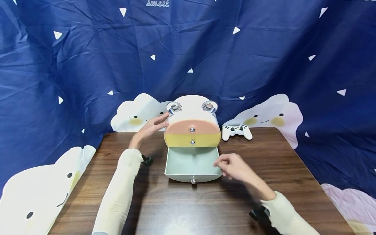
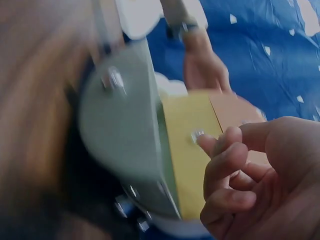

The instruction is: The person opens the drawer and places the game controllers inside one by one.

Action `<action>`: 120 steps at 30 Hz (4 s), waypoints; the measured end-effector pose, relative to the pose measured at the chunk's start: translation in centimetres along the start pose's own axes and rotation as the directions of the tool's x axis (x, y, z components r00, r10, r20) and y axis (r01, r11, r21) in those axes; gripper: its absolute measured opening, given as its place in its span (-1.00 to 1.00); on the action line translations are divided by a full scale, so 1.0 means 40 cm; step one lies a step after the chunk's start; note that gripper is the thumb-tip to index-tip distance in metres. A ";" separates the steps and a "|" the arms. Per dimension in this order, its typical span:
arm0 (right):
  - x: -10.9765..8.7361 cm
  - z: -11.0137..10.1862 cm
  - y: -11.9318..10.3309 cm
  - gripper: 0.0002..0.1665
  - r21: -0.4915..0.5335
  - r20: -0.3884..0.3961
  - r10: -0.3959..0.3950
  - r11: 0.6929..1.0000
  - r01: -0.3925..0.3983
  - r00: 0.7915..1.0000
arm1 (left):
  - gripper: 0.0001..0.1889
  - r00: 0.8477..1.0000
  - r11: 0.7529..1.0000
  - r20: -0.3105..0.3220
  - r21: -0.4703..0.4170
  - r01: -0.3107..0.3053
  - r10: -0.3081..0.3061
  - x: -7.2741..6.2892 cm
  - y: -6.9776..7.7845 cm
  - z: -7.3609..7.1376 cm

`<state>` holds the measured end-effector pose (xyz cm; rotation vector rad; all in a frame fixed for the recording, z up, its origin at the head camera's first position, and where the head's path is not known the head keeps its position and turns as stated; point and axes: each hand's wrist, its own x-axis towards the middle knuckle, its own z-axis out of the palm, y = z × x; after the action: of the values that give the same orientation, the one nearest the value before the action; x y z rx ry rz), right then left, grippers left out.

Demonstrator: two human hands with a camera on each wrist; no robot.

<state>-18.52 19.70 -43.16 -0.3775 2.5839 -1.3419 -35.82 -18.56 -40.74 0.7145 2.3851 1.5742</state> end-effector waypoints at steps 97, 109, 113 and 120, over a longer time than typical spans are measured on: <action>0.355 -0.350 0.240 -0.69 -0.703 0.121 0.003 0.706 0.083 0.993 | -0.26 1.000 1.000 -0.002 0.016 0.010 -0.010 0.004 -0.004 -0.005; 0.310 -0.366 0.152 -0.57 -0.758 0.136 -0.088 0.633 0.160 0.987 | -0.27 1.000 1.000 0.004 0.007 0.015 -0.015 -0.003 -0.001 -0.002; 0.292 -0.367 0.122 -0.58 -0.783 0.130 -0.131 0.594 0.183 0.983 | -0.29 1.000 1.000 -0.004 0.008 0.012 -0.012 -0.004 0.002 -0.002; 0.260 -0.366 0.079 -0.40 -0.791 0.135 -0.124 0.584 0.182 0.983 | -0.28 1.000 1.000 0.002 0.010 0.012 -0.012 -0.002 0.000 -0.004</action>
<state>-33.12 29.42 -38.13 -0.7734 2.9963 -0.0521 -35.82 -18.71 -40.67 0.7027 2.3934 1.5571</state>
